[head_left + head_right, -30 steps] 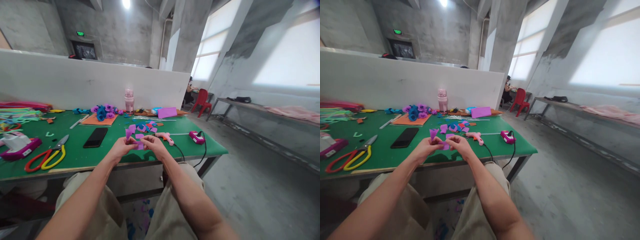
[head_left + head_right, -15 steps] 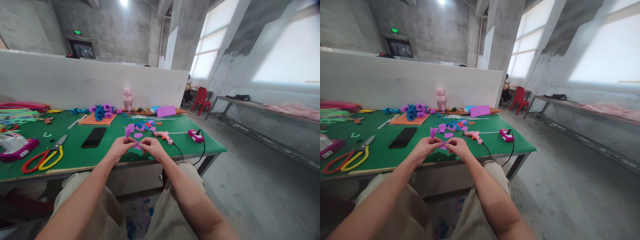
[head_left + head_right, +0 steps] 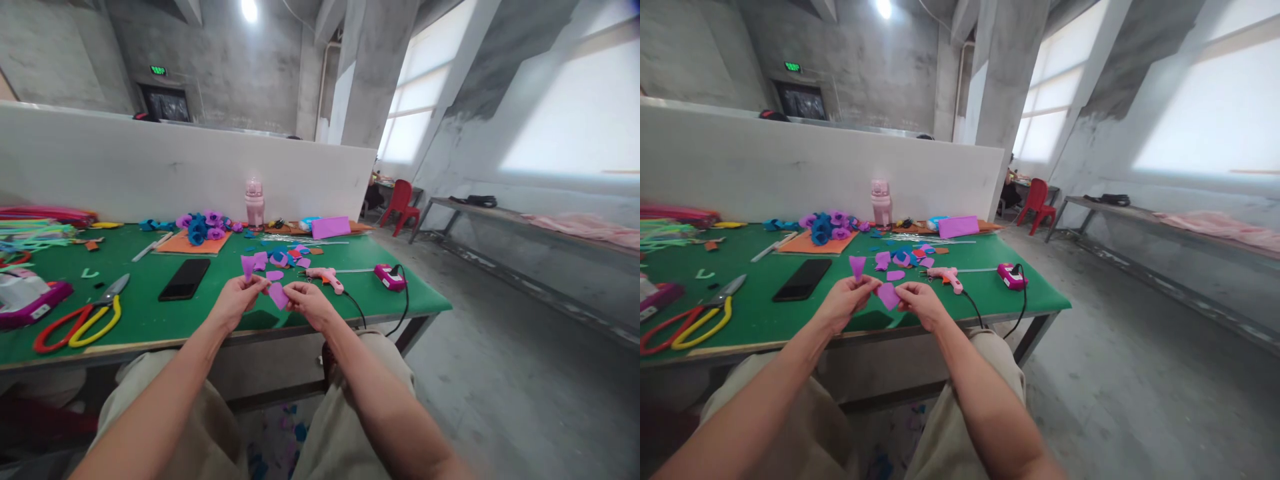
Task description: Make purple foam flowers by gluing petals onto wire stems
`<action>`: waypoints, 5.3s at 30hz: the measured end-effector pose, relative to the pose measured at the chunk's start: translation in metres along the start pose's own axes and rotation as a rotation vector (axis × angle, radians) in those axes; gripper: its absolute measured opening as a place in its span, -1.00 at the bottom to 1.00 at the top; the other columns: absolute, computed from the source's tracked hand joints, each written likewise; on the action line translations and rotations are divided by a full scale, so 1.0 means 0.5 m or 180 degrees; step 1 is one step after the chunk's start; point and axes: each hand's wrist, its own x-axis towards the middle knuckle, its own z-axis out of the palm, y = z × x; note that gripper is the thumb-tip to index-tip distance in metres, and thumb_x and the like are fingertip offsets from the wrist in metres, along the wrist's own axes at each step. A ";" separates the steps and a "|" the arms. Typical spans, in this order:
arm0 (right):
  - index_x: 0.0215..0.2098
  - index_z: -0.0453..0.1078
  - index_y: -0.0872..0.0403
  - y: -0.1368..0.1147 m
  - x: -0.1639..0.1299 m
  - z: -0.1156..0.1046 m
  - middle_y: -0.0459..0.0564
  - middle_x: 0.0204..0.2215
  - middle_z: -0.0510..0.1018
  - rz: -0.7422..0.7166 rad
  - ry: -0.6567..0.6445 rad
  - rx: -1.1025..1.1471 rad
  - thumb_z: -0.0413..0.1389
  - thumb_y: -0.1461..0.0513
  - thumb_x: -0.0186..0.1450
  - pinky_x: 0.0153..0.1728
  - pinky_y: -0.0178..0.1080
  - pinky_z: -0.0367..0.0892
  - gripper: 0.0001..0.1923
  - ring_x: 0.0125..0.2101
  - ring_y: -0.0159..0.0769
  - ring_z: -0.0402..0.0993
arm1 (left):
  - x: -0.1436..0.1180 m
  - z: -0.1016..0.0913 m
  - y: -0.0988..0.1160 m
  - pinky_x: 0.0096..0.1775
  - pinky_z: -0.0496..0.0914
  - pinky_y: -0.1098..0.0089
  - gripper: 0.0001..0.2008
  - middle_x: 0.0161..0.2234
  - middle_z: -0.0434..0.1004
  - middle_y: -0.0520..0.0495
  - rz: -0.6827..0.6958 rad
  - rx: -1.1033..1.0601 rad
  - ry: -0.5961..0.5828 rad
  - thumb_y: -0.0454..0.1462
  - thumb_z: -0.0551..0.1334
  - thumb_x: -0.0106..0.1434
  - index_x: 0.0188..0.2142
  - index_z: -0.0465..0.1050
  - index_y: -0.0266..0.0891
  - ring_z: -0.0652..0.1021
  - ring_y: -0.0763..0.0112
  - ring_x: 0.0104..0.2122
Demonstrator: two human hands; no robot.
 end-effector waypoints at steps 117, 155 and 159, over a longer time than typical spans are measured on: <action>-0.35 0.31 0.14 -0.078 -0.020 -0.133 -0.08 -0.62 0.46 0.0098 0.1049 -0.0014 0.11 0.00 0.15 -0.83 -0.47 0.08 -0.65 -0.77 -0.56 0.15 | 0.046 -0.058 -0.021 -0.61 0.09 0.52 -0.71 -0.47 0.55 -0.03 -0.0114 0.1523 -0.0310 -0.22 0.21 -0.06 -0.31 0.46 -0.29 0.27 0.58 -0.69; -0.39 0.32 0.14 -0.085 -0.025 -0.122 -0.08 -0.61 0.45 0.0109 0.1065 -0.0088 0.13 -0.01 0.12 -0.83 -0.48 0.09 -0.65 -0.76 -0.56 0.16 | 0.066 -0.028 -0.028 -0.70 -0.14 0.49 -0.54 -0.57 0.45 -0.09 -0.1149 0.1412 -0.0538 0.08 0.15 -0.01 -0.51 0.40 -0.32 0.04 0.68 -0.79; -0.41 0.32 0.14 -0.085 -0.024 -0.122 -0.08 -0.61 0.46 0.0094 0.1125 -0.0131 0.12 -0.01 0.13 -0.83 -0.47 0.09 -0.64 -0.77 -0.56 0.17 | 0.066 -0.016 -0.030 -0.67 -0.03 0.46 -0.55 -0.58 0.46 -0.04 -0.0585 0.1937 -0.0249 0.08 0.22 -0.08 -0.53 0.44 -0.30 0.17 0.60 -0.75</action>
